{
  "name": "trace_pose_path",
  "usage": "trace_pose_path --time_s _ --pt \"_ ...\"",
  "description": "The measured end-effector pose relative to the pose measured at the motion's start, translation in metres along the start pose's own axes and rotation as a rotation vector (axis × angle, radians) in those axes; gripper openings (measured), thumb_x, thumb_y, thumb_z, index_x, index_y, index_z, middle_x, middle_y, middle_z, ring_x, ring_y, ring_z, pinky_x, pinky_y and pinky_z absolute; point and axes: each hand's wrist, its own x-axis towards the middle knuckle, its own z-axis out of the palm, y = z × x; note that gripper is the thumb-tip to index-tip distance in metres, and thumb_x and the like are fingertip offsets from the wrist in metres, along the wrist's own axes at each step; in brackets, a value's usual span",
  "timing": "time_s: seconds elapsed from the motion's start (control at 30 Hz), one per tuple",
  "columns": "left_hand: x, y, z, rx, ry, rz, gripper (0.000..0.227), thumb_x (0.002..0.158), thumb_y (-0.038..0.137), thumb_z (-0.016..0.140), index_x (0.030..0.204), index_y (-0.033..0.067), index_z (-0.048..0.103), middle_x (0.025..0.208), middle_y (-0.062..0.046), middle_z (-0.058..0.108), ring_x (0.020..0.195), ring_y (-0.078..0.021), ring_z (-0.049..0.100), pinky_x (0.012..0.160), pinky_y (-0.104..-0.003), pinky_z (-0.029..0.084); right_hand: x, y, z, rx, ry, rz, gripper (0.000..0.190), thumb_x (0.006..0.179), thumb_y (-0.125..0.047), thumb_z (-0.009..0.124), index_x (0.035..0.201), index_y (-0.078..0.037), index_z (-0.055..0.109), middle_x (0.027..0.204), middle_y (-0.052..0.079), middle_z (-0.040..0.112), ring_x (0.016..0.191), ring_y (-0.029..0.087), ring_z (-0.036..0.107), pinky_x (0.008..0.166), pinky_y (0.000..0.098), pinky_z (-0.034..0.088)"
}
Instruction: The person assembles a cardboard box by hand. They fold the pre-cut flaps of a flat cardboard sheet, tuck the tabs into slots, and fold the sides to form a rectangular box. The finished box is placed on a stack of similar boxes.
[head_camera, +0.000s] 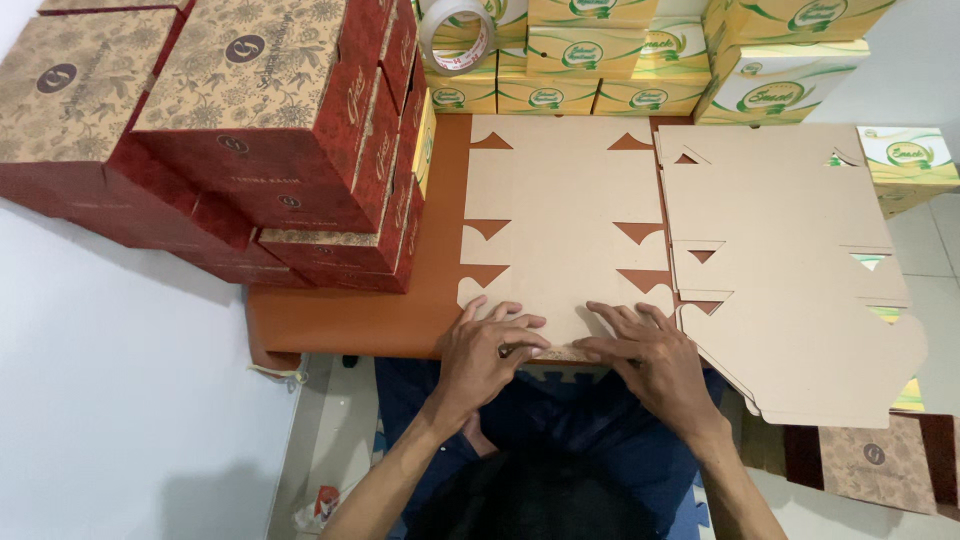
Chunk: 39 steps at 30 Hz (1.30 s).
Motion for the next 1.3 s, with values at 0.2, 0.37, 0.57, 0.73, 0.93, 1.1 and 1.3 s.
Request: trace_pose_path --time_s 0.2,0.37,0.57,0.73,0.93,1.1,1.3 --pt "-0.007 0.013 -0.001 0.144 0.001 0.117 0.014 0.103 0.016 0.069 0.105 0.0162 0.084 0.132 -0.01 0.079 0.139 -0.0419 0.06 0.124 -0.072 0.019 0.0 -0.011 -0.002 -0.095 -0.037 -0.066 0.034 0.085 -0.011 0.075 0.104 -0.036 0.088 0.144 -0.002 0.073 0.134 0.031 0.065 0.116 0.0589 0.046" --pt "-0.016 -0.002 0.016 0.5 0.167 0.587 0.019 0.103 0.009 0.068 0.12 0.0061 0.077 0.134 -0.009 0.074 0.134 -0.0338 0.065 0.125 -0.063 0.034 -0.005 -0.024 -0.005 -0.304 0.036 -0.349 0.024 0.097 -0.027 0.071 0.118 -0.022 0.08 0.143 0.006 0.07 0.139 0.027 0.061 0.122 0.0503 0.04" --pt "-0.019 -0.037 0.037 0.571 0.097 0.75 0.034 0.105 -0.005 0.066 0.139 -0.0049 0.067 0.14 -0.02 0.071 0.131 -0.0365 0.067 0.119 -0.05 0.051 -0.011 -0.006 0.013 -0.185 0.06 -0.504 0.028 0.109 -0.009 0.053 0.13 -0.003 0.069 0.138 0.012 0.073 0.137 0.031 0.064 0.126 0.0544 0.041" --pt "-0.023 -0.037 0.034 0.549 0.074 0.73 0.039 0.106 -0.006 0.065 0.145 -0.0046 0.063 0.146 -0.021 0.068 0.136 -0.0385 0.065 0.12 -0.05 0.052 -0.016 -0.003 0.023 -0.034 0.072 -0.5 0.033 0.104 -0.004 0.063 0.137 0.001 0.065 0.144 0.015 0.069 0.138 0.03 0.065 0.125 0.0498 0.047" --pt "-0.026 -0.028 0.027 0.426 0.079 0.693 0.035 0.109 -0.004 0.059 0.143 -0.002 0.065 0.147 -0.017 0.069 0.141 -0.035 0.063 0.125 -0.06 0.042 -0.02 -0.003 0.025 -0.04 0.055 -0.433 0.035 0.106 -0.007 0.06 0.14 0.002 0.063 0.147 0.019 0.066 0.138 0.028 0.066 0.124 0.0465 0.048" --pt "-0.029 -0.017 0.024 0.502 0.158 0.688 0.038 0.106 0.006 0.065 0.144 -0.0001 0.067 0.147 -0.012 0.069 0.141 -0.0297 0.063 0.124 -0.057 0.042 -0.021 0.001 0.028 -0.054 0.07 -0.416 0.037 0.105 -0.007 0.063 0.141 -0.001 0.064 0.149 0.016 0.065 0.139 0.029 0.064 0.124 0.0445 0.047" --pt "-0.017 0.007 0.013 0.259 0.094 0.476 0.035 0.105 0.034 0.066 0.121 0.0058 0.079 0.124 -0.013 0.08 0.118 -0.0324 0.076 0.113 -0.052 0.051 -0.002 -0.017 -0.007 0.211 0.069 0.034 0.023 0.103 -0.026 0.064 0.111 -0.015 0.083 0.105 -0.009 0.087 0.051 0.004 0.059 0.052 0.0211 0.051"
